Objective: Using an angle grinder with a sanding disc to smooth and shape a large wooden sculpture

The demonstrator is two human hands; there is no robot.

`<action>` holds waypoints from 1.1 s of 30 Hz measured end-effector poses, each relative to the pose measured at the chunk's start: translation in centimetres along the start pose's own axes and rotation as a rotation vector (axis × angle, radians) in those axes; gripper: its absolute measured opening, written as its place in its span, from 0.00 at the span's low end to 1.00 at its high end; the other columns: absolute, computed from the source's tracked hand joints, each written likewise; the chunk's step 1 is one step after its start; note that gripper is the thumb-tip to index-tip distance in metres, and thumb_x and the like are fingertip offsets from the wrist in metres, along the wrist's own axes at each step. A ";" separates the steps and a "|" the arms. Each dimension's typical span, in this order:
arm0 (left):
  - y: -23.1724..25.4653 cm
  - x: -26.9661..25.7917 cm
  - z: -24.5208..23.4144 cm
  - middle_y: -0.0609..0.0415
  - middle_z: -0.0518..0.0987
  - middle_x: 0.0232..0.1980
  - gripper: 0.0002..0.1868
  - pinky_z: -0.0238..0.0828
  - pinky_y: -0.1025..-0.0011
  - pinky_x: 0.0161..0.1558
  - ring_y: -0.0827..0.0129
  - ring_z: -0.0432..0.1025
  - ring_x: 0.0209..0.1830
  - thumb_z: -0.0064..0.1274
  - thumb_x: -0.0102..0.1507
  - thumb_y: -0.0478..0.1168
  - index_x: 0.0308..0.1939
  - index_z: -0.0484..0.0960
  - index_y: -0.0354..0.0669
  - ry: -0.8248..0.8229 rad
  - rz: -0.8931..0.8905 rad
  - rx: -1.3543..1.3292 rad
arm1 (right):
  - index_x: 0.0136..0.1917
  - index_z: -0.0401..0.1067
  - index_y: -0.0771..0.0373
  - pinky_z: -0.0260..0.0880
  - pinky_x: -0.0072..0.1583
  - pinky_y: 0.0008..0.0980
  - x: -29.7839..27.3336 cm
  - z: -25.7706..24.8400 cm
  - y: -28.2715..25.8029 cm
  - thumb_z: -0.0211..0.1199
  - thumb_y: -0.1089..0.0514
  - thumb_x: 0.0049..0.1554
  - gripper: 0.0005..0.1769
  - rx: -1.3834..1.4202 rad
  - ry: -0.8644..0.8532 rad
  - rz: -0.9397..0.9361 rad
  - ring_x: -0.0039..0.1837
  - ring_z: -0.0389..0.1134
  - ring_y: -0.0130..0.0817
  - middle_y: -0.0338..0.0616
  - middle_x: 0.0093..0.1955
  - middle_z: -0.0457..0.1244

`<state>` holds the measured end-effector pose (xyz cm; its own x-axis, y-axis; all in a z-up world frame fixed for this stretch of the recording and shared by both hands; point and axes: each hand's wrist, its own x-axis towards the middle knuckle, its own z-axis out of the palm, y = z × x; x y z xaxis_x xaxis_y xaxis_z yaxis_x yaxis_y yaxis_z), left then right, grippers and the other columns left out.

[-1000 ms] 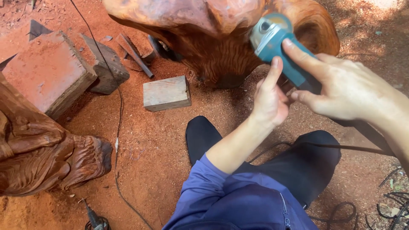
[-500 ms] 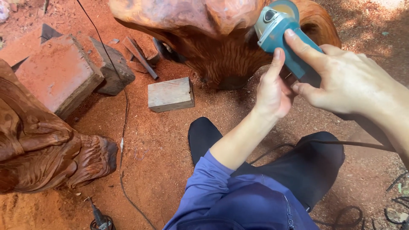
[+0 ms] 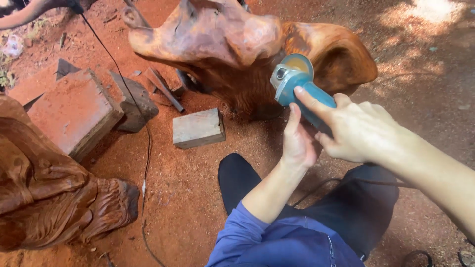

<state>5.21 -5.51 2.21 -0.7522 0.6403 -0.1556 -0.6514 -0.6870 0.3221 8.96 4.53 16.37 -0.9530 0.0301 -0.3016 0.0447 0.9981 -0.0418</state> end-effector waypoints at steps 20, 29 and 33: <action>-0.7 -0.5 -2.1 0.45 0.72 0.66 0.36 0.65 0.62 0.67 0.59 0.68 0.66 0.53 0.71 0.59 0.75 0.65 0.41 -0.098 0.013 -0.036 | 0.86 0.43 0.37 0.84 0.32 0.48 -0.6 3.0 0.6 0.62 0.43 0.47 0.57 -0.041 0.164 -0.038 0.33 0.78 0.58 0.67 0.56 0.64; -0.5 -0.1 -4.3 0.45 0.71 0.66 0.39 0.61 0.58 0.68 0.58 0.67 0.66 0.52 0.68 0.62 0.75 0.64 0.44 0.006 0.005 0.084 | 0.87 0.41 0.44 0.82 0.28 0.45 -0.8 4.4 -1.3 0.59 0.42 0.51 0.55 -0.010 0.217 -0.009 0.29 0.76 0.54 0.68 0.49 0.64; 0.2 -0.2 -5.1 0.44 0.71 0.66 0.39 0.62 0.57 0.68 0.56 0.67 0.65 0.52 0.67 0.62 0.74 0.65 0.45 0.091 -0.013 0.123 | 0.86 0.43 0.41 0.80 0.30 0.51 -1.0 5.7 -1.6 0.61 0.43 0.49 0.55 0.077 0.259 0.001 0.30 0.75 0.59 0.66 0.50 0.63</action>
<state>4.73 -7.49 -2.47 -0.7532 0.6113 -0.2429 -0.6484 -0.6277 0.4308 11.51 2.63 11.33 -0.9974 0.0539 -0.0479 0.0592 0.9914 -0.1170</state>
